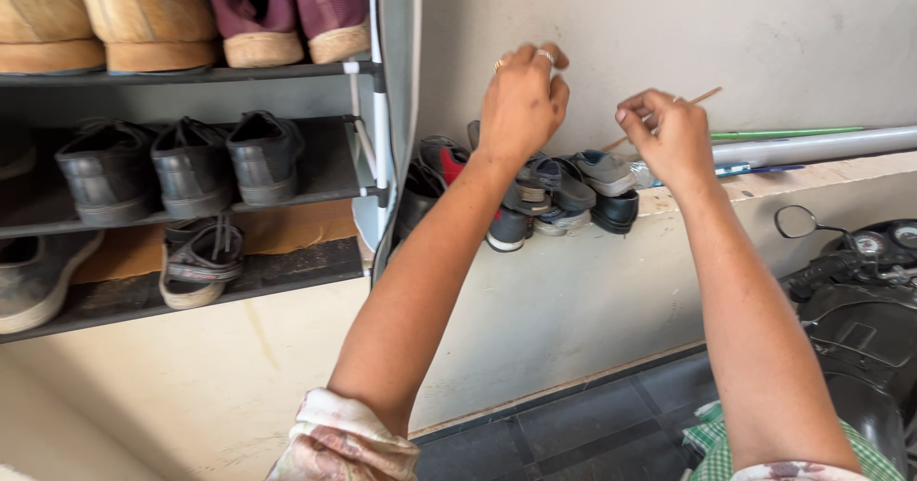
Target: The person removes various shoes from a pile on the floor and places them onto a multi-tiered shoe rack. They handle multiple pairs of shoes, including sneakers, sandals, and boots, arranging them neatly on the shelves.
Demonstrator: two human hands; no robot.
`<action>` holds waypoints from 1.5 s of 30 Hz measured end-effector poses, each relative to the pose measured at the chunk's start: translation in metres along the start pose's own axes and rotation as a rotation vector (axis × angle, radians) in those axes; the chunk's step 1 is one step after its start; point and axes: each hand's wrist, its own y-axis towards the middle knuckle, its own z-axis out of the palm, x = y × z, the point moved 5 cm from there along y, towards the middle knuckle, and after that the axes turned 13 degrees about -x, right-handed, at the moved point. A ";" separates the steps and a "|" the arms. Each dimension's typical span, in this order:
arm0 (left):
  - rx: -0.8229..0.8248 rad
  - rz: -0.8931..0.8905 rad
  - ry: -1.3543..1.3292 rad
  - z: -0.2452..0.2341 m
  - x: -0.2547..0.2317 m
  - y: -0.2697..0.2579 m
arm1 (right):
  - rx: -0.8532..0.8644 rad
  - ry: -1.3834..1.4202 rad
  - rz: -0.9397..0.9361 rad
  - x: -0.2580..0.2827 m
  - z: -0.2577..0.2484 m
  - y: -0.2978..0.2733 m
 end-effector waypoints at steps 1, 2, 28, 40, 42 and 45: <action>0.016 -0.013 -0.009 0.009 0.000 -0.008 | 0.003 0.008 0.009 -0.009 0.000 -0.004; 0.031 -0.026 -0.019 0.018 0.000 -0.015 | 0.006 0.015 0.019 -0.019 0.000 -0.009; 0.550 -0.539 0.080 0.247 0.076 -0.195 | -0.015 -0.042 0.721 -0.258 0.048 -0.125; 0.624 -0.716 0.148 0.304 0.100 -0.218 | -0.040 0.362 0.988 -0.343 0.140 -0.167; 0.596 -0.713 0.156 0.309 0.106 -0.217 | -0.033 0.386 1.017 -0.344 0.148 -0.170; 0.612 -0.725 0.167 0.322 0.115 -0.214 | -0.013 0.391 1.024 -0.343 0.155 -0.175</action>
